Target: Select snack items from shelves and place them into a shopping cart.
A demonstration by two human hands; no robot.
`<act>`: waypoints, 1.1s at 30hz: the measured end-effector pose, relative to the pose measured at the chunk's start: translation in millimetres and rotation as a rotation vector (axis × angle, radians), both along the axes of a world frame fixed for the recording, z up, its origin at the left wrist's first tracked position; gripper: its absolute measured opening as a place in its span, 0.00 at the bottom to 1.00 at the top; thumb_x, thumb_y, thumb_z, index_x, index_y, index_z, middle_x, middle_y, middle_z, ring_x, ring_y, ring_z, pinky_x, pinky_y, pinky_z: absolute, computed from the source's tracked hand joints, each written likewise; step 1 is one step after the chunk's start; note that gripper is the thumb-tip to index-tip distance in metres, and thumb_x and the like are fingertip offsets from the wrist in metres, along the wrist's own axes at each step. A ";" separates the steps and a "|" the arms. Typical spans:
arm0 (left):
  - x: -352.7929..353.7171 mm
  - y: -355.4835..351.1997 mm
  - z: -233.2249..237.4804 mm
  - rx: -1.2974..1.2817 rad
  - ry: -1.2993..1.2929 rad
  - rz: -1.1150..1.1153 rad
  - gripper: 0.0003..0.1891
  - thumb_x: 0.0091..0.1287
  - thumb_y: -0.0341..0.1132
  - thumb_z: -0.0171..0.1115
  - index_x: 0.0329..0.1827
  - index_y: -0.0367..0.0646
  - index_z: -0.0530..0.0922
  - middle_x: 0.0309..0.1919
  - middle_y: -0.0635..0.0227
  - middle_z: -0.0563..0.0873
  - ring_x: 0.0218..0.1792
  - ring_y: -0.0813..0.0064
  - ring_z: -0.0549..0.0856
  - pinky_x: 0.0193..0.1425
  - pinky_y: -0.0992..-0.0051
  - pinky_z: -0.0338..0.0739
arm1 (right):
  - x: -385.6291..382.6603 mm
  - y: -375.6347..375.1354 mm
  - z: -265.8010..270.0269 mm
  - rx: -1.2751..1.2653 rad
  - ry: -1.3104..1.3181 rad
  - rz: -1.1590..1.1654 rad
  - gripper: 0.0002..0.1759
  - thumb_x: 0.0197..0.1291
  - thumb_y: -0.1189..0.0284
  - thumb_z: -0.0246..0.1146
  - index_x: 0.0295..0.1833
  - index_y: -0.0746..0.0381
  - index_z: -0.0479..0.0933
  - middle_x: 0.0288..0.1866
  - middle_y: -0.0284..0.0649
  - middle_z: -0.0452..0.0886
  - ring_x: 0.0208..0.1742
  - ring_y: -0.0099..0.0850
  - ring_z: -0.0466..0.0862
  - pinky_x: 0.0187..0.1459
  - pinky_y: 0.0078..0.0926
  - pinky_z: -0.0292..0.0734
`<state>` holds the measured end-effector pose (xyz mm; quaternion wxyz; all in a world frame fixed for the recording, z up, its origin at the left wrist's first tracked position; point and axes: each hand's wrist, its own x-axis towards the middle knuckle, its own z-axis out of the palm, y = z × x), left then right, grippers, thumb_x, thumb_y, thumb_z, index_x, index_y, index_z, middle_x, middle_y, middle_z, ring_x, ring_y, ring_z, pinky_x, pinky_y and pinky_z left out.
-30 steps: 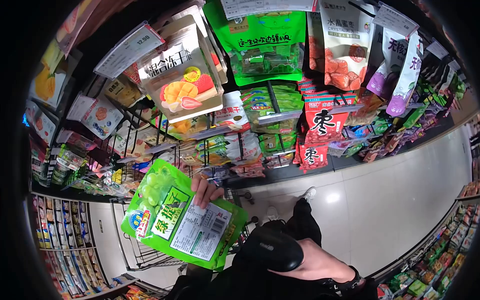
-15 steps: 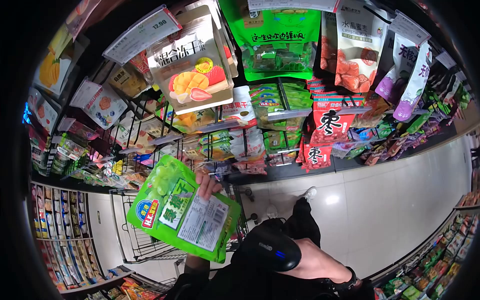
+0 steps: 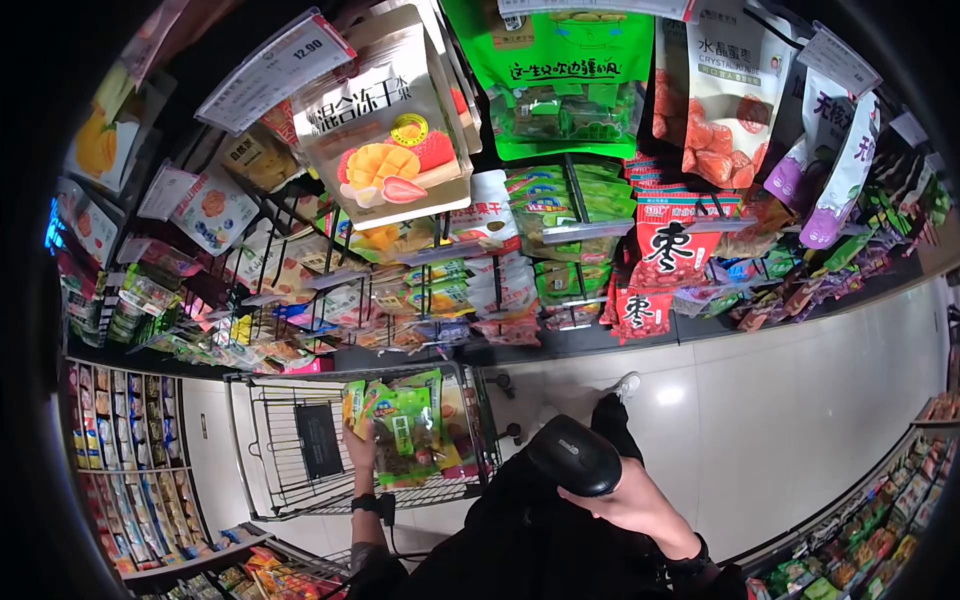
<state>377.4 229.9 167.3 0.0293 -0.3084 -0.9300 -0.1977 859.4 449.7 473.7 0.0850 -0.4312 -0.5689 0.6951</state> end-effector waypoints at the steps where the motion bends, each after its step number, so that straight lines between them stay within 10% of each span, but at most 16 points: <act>1: 6.0 0.7 -4.3 -0.023 -0.165 0.024 0.35 0.64 0.51 0.63 0.64 0.31 0.67 0.56 0.40 0.76 0.60 0.45 0.74 0.64 0.55 0.67 | -0.3 -0.1 -2.7 0.016 -0.006 -0.003 0.09 0.56 0.73 0.70 0.39 0.64 0.77 0.20 0.30 0.77 0.18 0.18 0.75 0.22 0.20 0.69; 10: 159.3 219.1 81.5 0.448 -0.865 -0.590 0.20 0.68 0.33 0.62 0.61 0.37 0.71 0.54 0.59 0.81 0.51 0.71 0.83 0.53 0.75 0.78 | -1.0 6.6 2.6 -0.021 -0.101 -0.052 0.12 0.57 0.69 0.71 0.40 0.64 0.77 0.25 0.31 0.78 0.21 0.19 0.77 0.25 0.20 0.73; 14: 206.6 322.0 100.7 0.619 -0.862 -0.692 0.28 0.66 0.31 0.64 0.67 0.39 0.65 0.55 0.59 0.79 0.53 0.71 0.81 0.55 0.74 0.77 | 8.7 1.8 -0.6 0.010 -0.087 -0.102 0.11 0.57 0.69 0.70 0.39 0.64 0.79 0.26 0.31 0.80 0.20 0.18 0.76 0.23 0.19 0.71; 17: 229.0 383.5 135.5 0.725 -0.364 -0.753 0.34 0.61 0.30 0.69 0.68 0.37 0.63 0.53 0.60 0.78 0.53 0.70 0.80 0.58 0.73 0.75 | 17.9 -2.9 -0.9 0.016 -0.086 -0.177 0.08 0.58 0.71 0.69 0.39 0.64 0.82 0.29 0.31 0.83 0.20 0.17 0.75 0.21 0.17 0.68; 20: 242.3 413.8 138.1 0.880 -0.427 -0.707 0.35 0.53 0.30 0.74 0.64 0.37 0.66 0.49 0.56 0.78 0.53 0.58 0.78 0.61 0.68 0.71 | 32.0 -7.2 -8.9 -0.020 -0.109 -0.249 0.08 0.57 0.73 0.69 0.40 0.65 0.81 0.30 0.32 0.84 0.20 0.17 0.75 0.22 0.17 0.69; 28: 245.4 433.0 108.9 0.816 -1.020 -0.803 0.21 0.57 0.28 0.71 0.53 0.38 0.74 0.42 0.62 0.84 0.43 0.71 0.83 0.49 0.73 0.75 | 52.6 -12.2 -25.7 -0.051 -0.101 -0.342 0.16 0.54 0.63 0.72 0.37 0.63 0.78 0.20 0.30 0.77 0.20 0.17 0.77 0.18 0.18 0.68; 33: 237.3 396.5 126.7 0.612 -0.893 -0.783 0.12 0.63 0.30 0.66 0.48 0.38 0.79 0.38 0.63 0.86 0.39 0.77 0.84 0.44 0.77 0.76 | 49.5 -8.3 -20.7 -0.028 -0.110 -0.346 0.15 0.54 0.62 0.72 0.35 0.62 0.79 0.19 0.29 0.76 0.19 0.17 0.77 0.16 0.18 0.66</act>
